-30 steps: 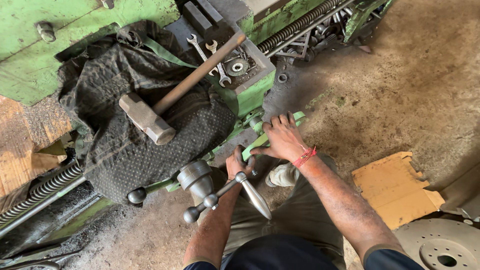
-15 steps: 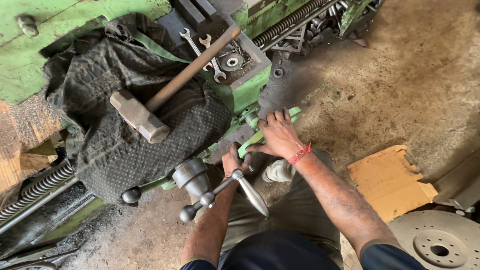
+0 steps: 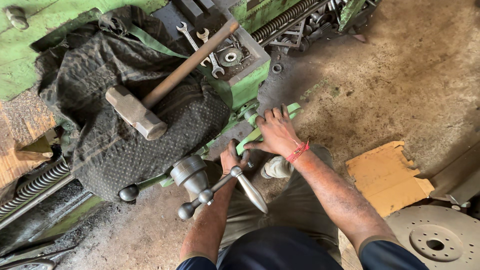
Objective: The person operates a green metal lathe by turning a handwheel with both hands to move the carriage along the bed. The hands remain on the wheel throughout, adjusting position slightly while the machine runs. No other objects are handled.
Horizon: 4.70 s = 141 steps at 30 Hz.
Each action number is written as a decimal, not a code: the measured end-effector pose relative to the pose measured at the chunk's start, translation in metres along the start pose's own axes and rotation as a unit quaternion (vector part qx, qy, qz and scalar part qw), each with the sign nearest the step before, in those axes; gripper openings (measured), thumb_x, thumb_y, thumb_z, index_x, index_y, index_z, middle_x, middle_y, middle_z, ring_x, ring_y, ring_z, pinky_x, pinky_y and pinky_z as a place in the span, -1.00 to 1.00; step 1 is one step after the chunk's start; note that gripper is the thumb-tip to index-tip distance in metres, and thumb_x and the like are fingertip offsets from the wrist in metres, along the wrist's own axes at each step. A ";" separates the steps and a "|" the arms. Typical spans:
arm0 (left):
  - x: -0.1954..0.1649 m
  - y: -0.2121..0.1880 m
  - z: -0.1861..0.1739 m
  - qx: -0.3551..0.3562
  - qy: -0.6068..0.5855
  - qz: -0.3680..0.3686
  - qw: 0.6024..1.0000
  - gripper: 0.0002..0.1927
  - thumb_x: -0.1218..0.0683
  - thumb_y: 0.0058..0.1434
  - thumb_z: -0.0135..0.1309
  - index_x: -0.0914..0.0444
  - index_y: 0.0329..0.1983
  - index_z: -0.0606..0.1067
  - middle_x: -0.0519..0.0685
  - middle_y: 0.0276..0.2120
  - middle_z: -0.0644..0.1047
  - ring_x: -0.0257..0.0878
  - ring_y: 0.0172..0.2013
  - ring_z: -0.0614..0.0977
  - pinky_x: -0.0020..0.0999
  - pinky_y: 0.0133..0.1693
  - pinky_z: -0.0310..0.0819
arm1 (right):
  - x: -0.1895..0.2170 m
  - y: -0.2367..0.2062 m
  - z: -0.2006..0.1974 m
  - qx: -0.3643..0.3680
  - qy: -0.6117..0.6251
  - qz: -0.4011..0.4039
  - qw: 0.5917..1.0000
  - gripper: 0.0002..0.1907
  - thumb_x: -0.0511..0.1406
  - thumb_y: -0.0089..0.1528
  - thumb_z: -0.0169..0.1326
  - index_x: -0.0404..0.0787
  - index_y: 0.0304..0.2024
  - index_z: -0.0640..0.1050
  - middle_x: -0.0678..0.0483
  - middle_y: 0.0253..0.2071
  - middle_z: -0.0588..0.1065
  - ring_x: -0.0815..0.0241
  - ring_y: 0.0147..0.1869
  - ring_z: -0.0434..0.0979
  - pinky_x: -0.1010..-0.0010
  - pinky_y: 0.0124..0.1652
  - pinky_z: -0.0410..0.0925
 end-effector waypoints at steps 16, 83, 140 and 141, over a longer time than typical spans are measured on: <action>0.003 -0.003 -0.002 0.001 0.019 0.007 1.000 -0.55 0.01 0.01 0.28 0.31 -0.15 0.39 0.23 -0.37 0.54 0.27 -0.33 0.59 0.06 -0.29 0.49 | 0.008 -0.001 0.006 0.013 -0.009 0.008 1.000 0.04 0.45 -0.12 0.17 -0.29 -0.04 0.59 -0.22 -0.08 0.46 -0.23 0.21 0.33 -0.32 0.33 -0.02; 0.028 -0.018 0.003 0.003 -0.002 0.019 1.000 -0.53 0.05 0.08 0.26 0.36 -0.07 0.36 0.27 -0.32 0.50 0.28 -0.27 0.57 0.02 -0.22 0.48 | 0.027 -0.004 0.023 -0.026 -0.033 -0.002 0.999 0.03 0.46 -0.12 0.15 -0.31 -0.12 0.59 -0.22 -0.10 0.45 -0.23 0.18 0.32 -0.36 0.32 -0.05; -0.016 -0.001 -0.080 -0.116 -0.213 0.079 0.967 -0.42 0.02 0.33 0.13 0.31 0.35 0.32 0.20 0.13 0.51 0.06 0.04 0.61 -0.07 0.10 0.50 | 0.061 0.010 0.042 0.011 -0.183 0.000 0.983 0.00 0.52 -0.05 -0.10 -0.11 -0.07 0.65 -0.07 -0.04 0.54 -0.10 0.22 0.44 -0.24 0.38 0.13; -0.015 -0.006 -0.088 -0.092 -0.157 0.072 0.981 -0.40 -0.01 0.33 0.10 0.30 0.38 0.30 0.21 0.16 0.49 0.05 0.05 0.61 -0.06 0.10 0.50 | 0.061 0.009 0.042 0.027 -0.196 0.008 0.980 0.03 0.55 -0.06 -0.13 -0.07 -0.03 0.65 -0.06 -0.02 0.55 -0.08 0.26 0.44 -0.32 0.44 0.06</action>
Point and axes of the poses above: each hand's wrist, its own y-axis towards the middle knuckle, its own z-axis out of the palm, x = y × z, the point moved 3 cm from there along y, towards the middle knuckle
